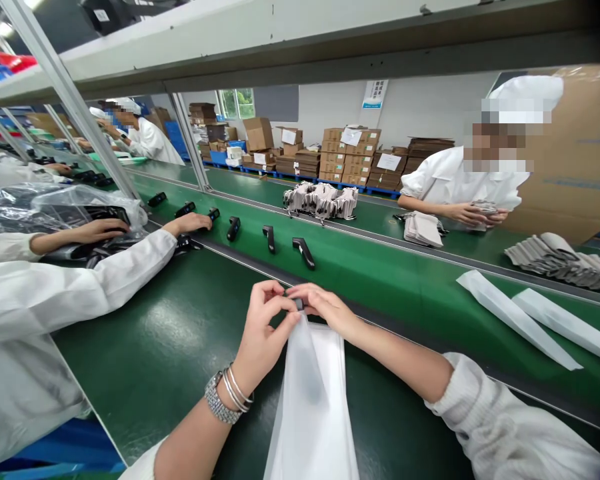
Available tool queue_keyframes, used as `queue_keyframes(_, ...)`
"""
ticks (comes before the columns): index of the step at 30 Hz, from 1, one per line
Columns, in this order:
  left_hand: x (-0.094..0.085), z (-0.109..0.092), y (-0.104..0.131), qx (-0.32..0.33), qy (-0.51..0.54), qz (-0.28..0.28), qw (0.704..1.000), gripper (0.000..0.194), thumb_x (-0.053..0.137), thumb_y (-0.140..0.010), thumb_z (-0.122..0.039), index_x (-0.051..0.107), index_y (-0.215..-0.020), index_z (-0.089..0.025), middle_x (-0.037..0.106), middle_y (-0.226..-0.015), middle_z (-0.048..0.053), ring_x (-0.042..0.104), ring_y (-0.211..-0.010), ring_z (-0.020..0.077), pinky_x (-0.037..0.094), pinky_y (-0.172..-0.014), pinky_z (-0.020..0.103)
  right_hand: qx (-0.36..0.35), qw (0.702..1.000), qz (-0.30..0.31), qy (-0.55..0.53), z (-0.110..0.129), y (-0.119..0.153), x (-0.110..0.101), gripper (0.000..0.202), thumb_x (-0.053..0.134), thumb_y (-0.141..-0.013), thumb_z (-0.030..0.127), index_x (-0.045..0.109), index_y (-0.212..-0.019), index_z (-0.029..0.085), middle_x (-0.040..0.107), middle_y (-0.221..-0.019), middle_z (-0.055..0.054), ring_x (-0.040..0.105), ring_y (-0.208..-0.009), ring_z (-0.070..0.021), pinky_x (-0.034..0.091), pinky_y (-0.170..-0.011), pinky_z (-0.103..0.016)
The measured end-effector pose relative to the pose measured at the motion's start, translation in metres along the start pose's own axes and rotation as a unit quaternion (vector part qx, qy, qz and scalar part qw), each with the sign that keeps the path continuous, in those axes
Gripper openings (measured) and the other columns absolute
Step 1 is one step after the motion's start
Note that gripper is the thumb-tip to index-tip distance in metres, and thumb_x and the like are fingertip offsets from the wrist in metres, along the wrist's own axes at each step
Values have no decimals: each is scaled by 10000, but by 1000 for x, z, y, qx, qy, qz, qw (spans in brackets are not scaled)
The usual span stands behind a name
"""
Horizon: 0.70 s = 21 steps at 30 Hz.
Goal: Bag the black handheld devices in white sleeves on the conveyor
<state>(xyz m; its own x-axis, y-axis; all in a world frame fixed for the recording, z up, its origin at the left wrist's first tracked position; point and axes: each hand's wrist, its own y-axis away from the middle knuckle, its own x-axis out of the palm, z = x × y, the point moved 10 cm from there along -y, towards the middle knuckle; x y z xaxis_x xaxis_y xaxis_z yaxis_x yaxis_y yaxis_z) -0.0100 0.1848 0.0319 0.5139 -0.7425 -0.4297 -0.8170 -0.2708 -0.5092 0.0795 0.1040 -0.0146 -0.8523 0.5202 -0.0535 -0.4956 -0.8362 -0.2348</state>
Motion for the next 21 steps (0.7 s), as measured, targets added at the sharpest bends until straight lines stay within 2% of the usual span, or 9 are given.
queue_keyframes(5,-12,15,-1,-57,-5,-66,996,154,561,-880,-305,612,-794,-188,480,-1074,46,495,-1094,171,428,-978,309,112,981,115,-111,-15,13,42,378,713,-763,507,646,-890,157,664,-823,-44,649,-777,-189,509,-775,-356)
queue_keyframes(7,-6,19,-2,-67,-2,-40,997,186,527,-900,-322,607,-805,-184,516,-1037,43,523,-1046,160,442,-935,293,120,978,55,-159,-11,8,27,376,675,-789,516,622,-910,164,660,-754,-37,640,-691,-175,509,-711,-338)
queue_keyframes(9,6,23,-4,-74,-20,12,997,206,505,-907,-339,605,-813,-185,545,-972,35,543,-964,152,456,-845,277,91,983,-68,-148,0,-3,-17,375,609,-822,536,592,-939,181,635,-695,-18,597,-610,-155,487,-632,-303)
queue_keyframes(12,27,31,1,-89,-82,115,986,186,592,-839,-377,602,-812,-194,551,-896,20,533,-855,155,438,-729,269,56,975,-207,55,21,-19,-98,317,470,-894,493,569,-920,192,576,-642,4,520,-549,-142,427,-571,-275)
queue_keyframes(13,32,34,4,-94,-103,146,979,198,641,-795,-389,599,-819,-197,549,-884,14,526,-838,159,430,-723,273,64,956,-220,183,25,-25,-119,303,430,-914,448,573,-868,184,575,-651,-9,529,-581,-153,421,-597,-281)
queue_keyframes(15,42,39,10,-102,-137,197,965,267,716,-712,-400,589,-835,-200,545,-876,3,520,-843,170,417,-758,290,85,870,-222,431,28,-39,-148,276,419,-914,354,600,-826,166,614,-769,-65,575,-751,-204,422,-700,-316)
queue_keyframes(18,51,43,16,-103,-160,249,950,244,713,-703,-366,569,-807,-197,540,-861,-12,521,-849,168,391,-794,295,107,759,-189,613,11,-57,-154,262,475,-886,318,642,-1001,151,621,-1063,-137,538,-1041,-286,394,-852,-371)
queue_keyframes(19,53,43,17,-102,-160,259,947,201,685,-729,-342,561,-786,-194,537,-845,-17,520,-835,160,384,-792,289,117,752,-173,625,0,-62,-149,311,493,-880,341,628,-1084,150,607,-1121,-147,524,-1078,-297,391,-869,-380)
queue_keyframes(21,57,43,18,-98,-148,272,946,124,583,-804,-269,535,-728,-184,528,-800,-25,514,-788,135,373,-768,269,140,785,-135,588,-27,-72,-131,511,532,-861,441,529,-1281,150,586,-1192,-159,529,-1089,-303,409,-867,-387)
